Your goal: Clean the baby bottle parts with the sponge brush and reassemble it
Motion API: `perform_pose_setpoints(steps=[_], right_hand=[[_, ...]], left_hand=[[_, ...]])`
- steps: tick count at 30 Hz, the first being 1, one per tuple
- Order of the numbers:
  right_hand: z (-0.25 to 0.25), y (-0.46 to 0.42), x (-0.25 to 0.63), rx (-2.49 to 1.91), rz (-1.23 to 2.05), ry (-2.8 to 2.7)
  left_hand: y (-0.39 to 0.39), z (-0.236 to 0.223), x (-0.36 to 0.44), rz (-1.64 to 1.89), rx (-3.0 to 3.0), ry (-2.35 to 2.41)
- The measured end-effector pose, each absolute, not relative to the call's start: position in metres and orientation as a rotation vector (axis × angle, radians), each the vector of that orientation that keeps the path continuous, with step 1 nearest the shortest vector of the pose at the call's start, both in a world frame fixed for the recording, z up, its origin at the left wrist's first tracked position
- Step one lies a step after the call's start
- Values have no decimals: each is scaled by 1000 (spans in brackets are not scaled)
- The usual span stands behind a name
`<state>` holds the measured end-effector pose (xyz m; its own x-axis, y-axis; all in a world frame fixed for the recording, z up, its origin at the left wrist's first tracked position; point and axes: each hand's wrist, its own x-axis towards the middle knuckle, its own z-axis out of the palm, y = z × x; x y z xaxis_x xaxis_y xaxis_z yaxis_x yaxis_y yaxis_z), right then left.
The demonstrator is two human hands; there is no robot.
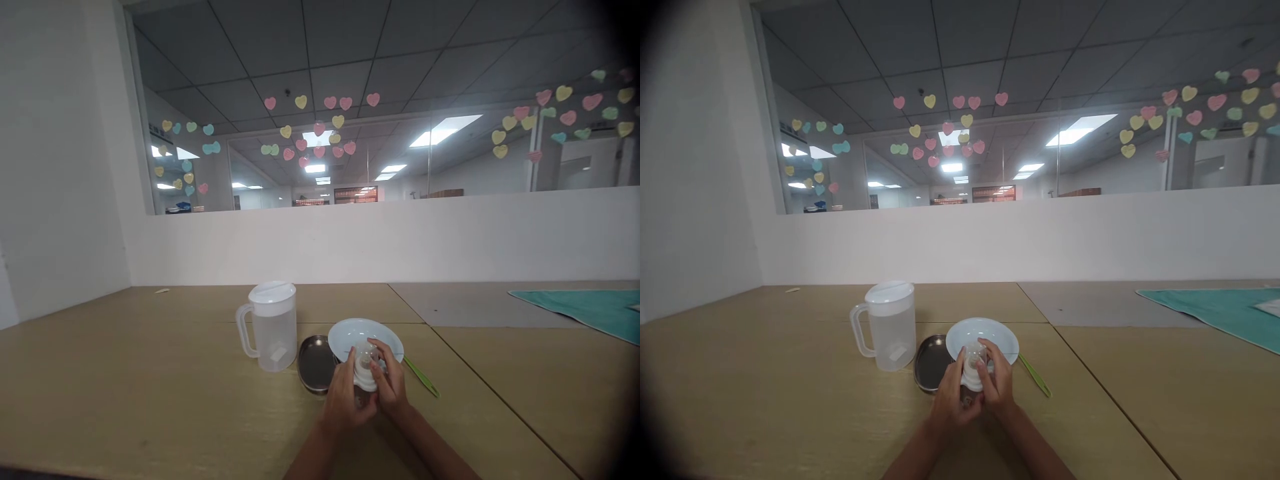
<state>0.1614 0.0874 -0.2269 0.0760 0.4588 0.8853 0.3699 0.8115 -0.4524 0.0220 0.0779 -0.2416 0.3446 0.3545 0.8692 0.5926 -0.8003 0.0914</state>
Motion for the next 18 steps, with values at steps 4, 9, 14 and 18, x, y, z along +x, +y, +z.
perform_pose_setpoints(steps=[4,9,14,18], right_hand=[[-231,90,161,-719,21,-1530],[-240,98,162,-726,-55,-1387],[-253,107,162,-703,-46,-1351],[-255,107,160,-727,44,-1287]], left_hand=[[76,-239,21,-1479,-2413,-909],[74,-236,21,-1486,-2459,-906],[74,-234,21,-1516,-2460,-897],[74,-233,22,-1509,-2456,-867]])
